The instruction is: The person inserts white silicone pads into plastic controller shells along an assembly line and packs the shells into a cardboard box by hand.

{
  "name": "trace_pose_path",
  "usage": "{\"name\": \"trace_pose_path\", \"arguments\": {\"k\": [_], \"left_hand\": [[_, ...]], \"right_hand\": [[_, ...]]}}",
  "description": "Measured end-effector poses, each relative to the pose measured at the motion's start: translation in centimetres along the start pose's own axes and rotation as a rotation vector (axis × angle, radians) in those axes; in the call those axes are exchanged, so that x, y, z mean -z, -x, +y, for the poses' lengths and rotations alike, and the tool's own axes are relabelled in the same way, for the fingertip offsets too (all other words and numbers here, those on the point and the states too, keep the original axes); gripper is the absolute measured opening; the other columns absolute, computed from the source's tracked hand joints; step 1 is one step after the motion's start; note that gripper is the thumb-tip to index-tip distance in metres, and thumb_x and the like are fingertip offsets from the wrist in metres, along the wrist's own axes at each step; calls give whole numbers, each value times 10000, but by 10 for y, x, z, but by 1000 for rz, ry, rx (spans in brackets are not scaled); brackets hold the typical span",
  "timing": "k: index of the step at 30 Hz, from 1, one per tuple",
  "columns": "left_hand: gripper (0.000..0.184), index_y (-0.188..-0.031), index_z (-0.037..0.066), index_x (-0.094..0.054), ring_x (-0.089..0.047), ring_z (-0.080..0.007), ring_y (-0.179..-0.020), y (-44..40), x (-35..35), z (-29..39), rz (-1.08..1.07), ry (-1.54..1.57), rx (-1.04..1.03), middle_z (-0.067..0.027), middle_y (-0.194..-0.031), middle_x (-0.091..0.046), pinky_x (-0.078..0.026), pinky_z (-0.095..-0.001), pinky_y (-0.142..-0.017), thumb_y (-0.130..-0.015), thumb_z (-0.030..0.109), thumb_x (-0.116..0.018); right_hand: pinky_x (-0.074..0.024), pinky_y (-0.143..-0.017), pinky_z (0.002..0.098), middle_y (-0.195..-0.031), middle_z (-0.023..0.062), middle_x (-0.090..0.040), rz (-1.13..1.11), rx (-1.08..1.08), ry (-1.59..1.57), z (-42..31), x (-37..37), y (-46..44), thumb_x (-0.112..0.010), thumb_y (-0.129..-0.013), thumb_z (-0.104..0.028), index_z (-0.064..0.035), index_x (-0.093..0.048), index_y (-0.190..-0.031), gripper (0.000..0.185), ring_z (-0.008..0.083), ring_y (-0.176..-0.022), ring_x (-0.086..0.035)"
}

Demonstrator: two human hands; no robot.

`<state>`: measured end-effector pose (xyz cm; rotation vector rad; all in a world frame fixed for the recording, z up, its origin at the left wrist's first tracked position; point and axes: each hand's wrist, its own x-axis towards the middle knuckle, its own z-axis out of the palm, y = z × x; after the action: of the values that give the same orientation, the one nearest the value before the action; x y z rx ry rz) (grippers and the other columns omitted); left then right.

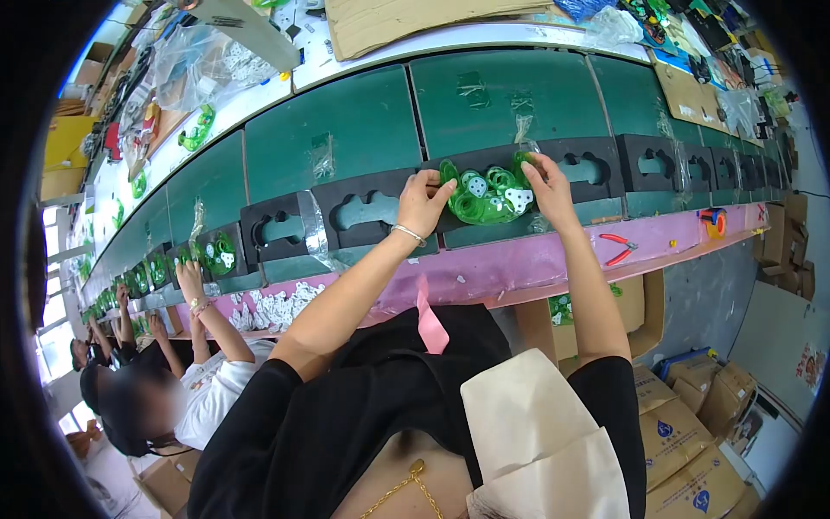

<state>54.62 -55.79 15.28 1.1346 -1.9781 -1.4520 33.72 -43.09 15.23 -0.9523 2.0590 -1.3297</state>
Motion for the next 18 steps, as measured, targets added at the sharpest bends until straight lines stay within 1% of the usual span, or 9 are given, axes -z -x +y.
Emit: {"name": "trace_pose_path", "arguments": {"k": [2,5,8,9,11,14,16,18], "left_hand": [[381,-1026,0,-539,-587,-222,-791,1,-6,-4,52,-14,-6,-153,-941,-546,-473,-315,-701,-804,296,-625],[437,-1101,-7,-516,-574,-245,-836,0,-4,-5,-52,-94,-41,-171,-984,-514,-455,-327,-751,-839,339,-567],[499,-1169,-27,-479,-565,-275,-859,0,-5,-11,-72,-147,-122,-179,-987,-522,-438,-344,-791,-865,368,-513],[504,-1174,-33,-474,-566,-277,-873,1,-5,-10,-75,-136,-114,-185,-1001,-530,-436,-341,-798,-868,366,-510],[515,-1185,-46,-463,-567,-283,-901,3,-3,-6,-87,-113,-106,-196,-1027,-547,-430,-335,-812,-873,362,-504],[433,-1150,2,-496,-563,-332,-883,4,-7,-10,-56,14,-112,-201,-987,-576,-436,-376,-781,-867,329,-509],[418,-1152,5,-506,-568,-304,-972,4,-2,-5,-129,62,-65,-181,-1055,-586,-428,-346,-830,-868,312,-511],[418,-1181,38,-505,-563,-289,-1001,-2,-6,-19,-120,20,-177,-173,-1077,-588,-415,-325,-869,-870,317,-511]], "right_hand": [[-413,-761,223,-995,47,-566,-12,-10,-134,-5,-7,2,-545,-875,-178,15,-525,-1109,305,77,-870,-514],[-401,-853,265,-1067,107,-568,8,16,-116,-5,-10,5,-496,-898,-203,28,-471,-1166,354,164,-979,-538],[-380,-897,304,-1103,161,-551,90,70,154,1,-15,11,-439,-920,-230,28,-470,-1171,361,250,-1043,-522],[-362,-922,326,-1133,190,-530,96,72,153,1,-18,14,-398,-932,-243,19,-469,-1181,369,296,-1074,-499],[-361,-923,322,-1142,185,-524,145,129,135,4,-23,16,-402,-930,-236,15,-472,-1180,361,289,-1075,-499],[-346,-936,320,-1151,184,-509,216,191,104,2,-28,21,-407,-927,-233,16,-463,-1190,367,299,-1100,-474],[-328,-954,327,-1158,189,-498,245,182,123,-3,-32,23,-405,-925,-238,12,-453,-1204,378,303,-1119,-454],[-310,-973,339,-1177,194,-480,263,152,129,-10,-31,28,-401,-925,-248,3,-445,-1217,387,302,-1138,-434]]}}
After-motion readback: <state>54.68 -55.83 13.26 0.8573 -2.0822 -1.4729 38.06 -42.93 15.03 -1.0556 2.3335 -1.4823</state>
